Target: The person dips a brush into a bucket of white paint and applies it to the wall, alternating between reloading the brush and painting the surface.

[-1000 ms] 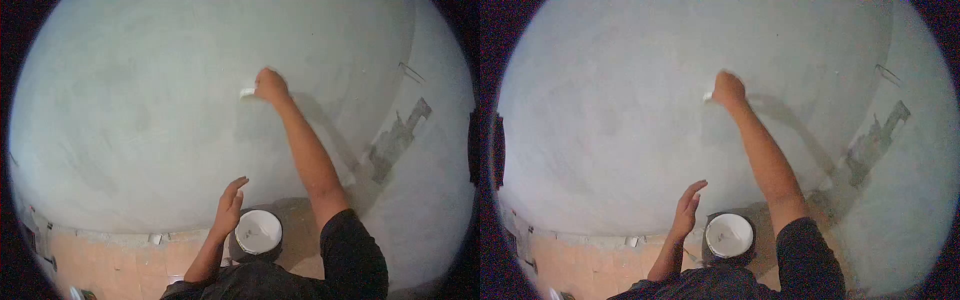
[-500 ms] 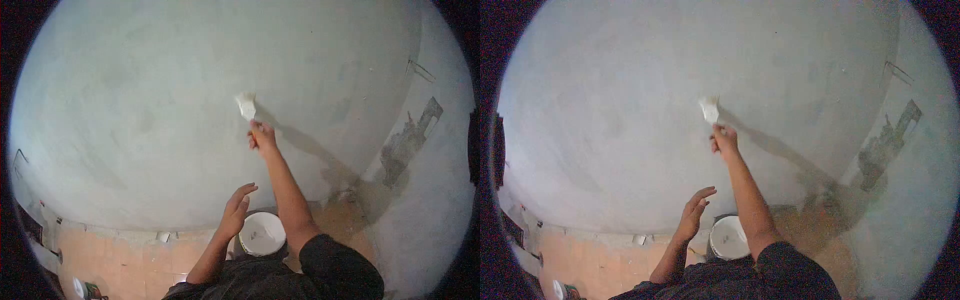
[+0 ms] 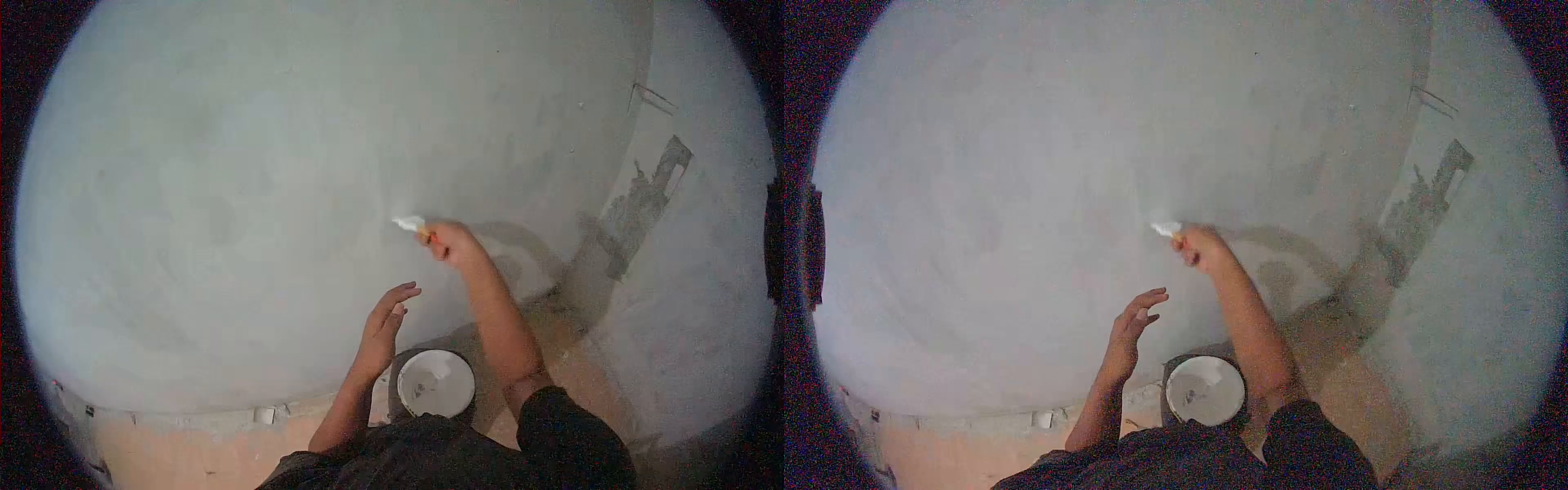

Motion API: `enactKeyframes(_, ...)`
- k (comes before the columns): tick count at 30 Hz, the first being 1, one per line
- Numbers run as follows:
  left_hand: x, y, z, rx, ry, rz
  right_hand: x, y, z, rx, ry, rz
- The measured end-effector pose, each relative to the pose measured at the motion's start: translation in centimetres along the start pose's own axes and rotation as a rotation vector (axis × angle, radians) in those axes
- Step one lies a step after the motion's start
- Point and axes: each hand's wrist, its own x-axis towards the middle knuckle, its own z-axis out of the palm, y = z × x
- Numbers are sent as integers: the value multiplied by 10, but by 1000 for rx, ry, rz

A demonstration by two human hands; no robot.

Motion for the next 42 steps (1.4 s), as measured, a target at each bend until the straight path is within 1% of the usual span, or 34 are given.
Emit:
enactKeyframes(2, 2, -2, -7, -8, -25, 41, -4, -46, 5, -225, 60, -140)
enactKeyframes(4, 1, -7, -12, -23, -35, 43, -10, -98, 6, -294, 20, -196)
enactKeyframes(6, 0, -8, -20, -41, -51, 63, -49, -145, 30, -202, 30, -303)
enactKeyframes(8, 0, -10, -25, -47, -63, 53, -75, -168, 46, -268, 105, -590)
enactKeyframes(9, 1, -9, -28, -46, -69, 43, -88, -169, 56, -268, 106, -591)
enactKeyframes(11, 4, -4, -34, -15, -59, 49, -110, -163, 77, -562, 406, -798)
enactKeyframes(12, 7, 2, -38, 30, -53, 95, -116, -157, 84, -846, 611, -896)
enactKeyframes(13, 10, 8, -42, 71, -48, 142, -110, -153, 81, -848, 620, -902)
enactKeyframes(14, 26, 7, -51, 31, -40, 135, -79, -147, 71, -1091, 751, -1157)
enactKeyframes(15, 33, 11, -55, 25, -20, 139, -74, -140, 73, -1332, 869, -1418)
enactKeyframes(16, 38, 15, -59, -5, -39, 176, -72, -130, 73, -1437, 961, -1220)
enactKeyframes(17, 43, 21, -64, -35, -58, 208, -62, -119, 74, -1437, 969, -1218)
enactKeyframes(19, 50, 38, -69, -5, -52, 249, -37, -97, 66, -1680, 974, -1073)
enactKeyframes(20, 52, 46, -72, 23, -35, 287, -37, -86, 67, -1676, 986, -1073)
enactKeyframes(21, 52, 51, -74, 22, -42, 293, -38, -74, 69, -1696, 913, -949)
enactKeyframes(22, 61, 62, -76, 13, -44, 294, -37, -78, 70, -1709, 841, -825)
enactKeyframes(23, 67, 81, -76, 3, -42, 296, -49, -92, 74, -1708, 850, -828)
enactKeyframes(25, 79, 120, -85, 29, -39, 313, -79, -128, 87, -1706, 743, -831)
enactKeyframes(26, 81, 129, -95, 42, -28, 313, -81, -145, 91, -1763, 717, -865)
enactKeyframes(28, 89, 134, -110, 48, -32, 310, -89, -185, 109, -1900, 823, -758)
enactKeyframes(30, 97, 134, -113, 37, -46, 304, -88, -227, 118, -1969, 982, -802)
enactKeyframes(31, 97, 137, -115, 27, -58, 302, -96, -256, 131, -1830, 893, -786)
enactKeyframes(32, 97, 136, -114, 31, -57, 309, -96, -280, 136, -1823, 893, -876)
enactKeyframes(33, 97, 140, -114, 29, -53, 315, -98, -302, 148, -1796, 905, -878)
enactKeyframes(34, 98, 145, -114, 14, -63, 280, -98, -322, 161, -1767, 918, -882)
enactKeyframes(35, 86, 157, -110, 2, -72, 242, -109, -337, 172, -1796, 975, -923)
enactKeyframes(36, 82, 153, -109, 19, -82, 285, -113, -350, 179, -1825, 1036, -970)
enactKeyframes(37, 75, 151, -107, 21, -76, 292, -115, -358, 181, -1826, 1035, -981)
enactKeyframes(38, 74, 154, -107, 20, -93, 291, -116, -373, 184, -1797, 1004, -1050)
enactKeyframes(39, 73, 157, -107, 19, -111, 287, -127, -371, 198, -1768, 971, -1113)
enactKeyframes(40, 73, 160, -107, 14, -119, 286, -146, -374, 211, -1647, 940, -1017)
enactKeyframes(41, 74, 162, -107, 15, -115, 287, -145, -382, 207, -1648, 936, -1021)
enactKeyframes(42, 75, 164, -108, 21, -121, 289, -146, -390, 202, -1569, 1036, -1238)
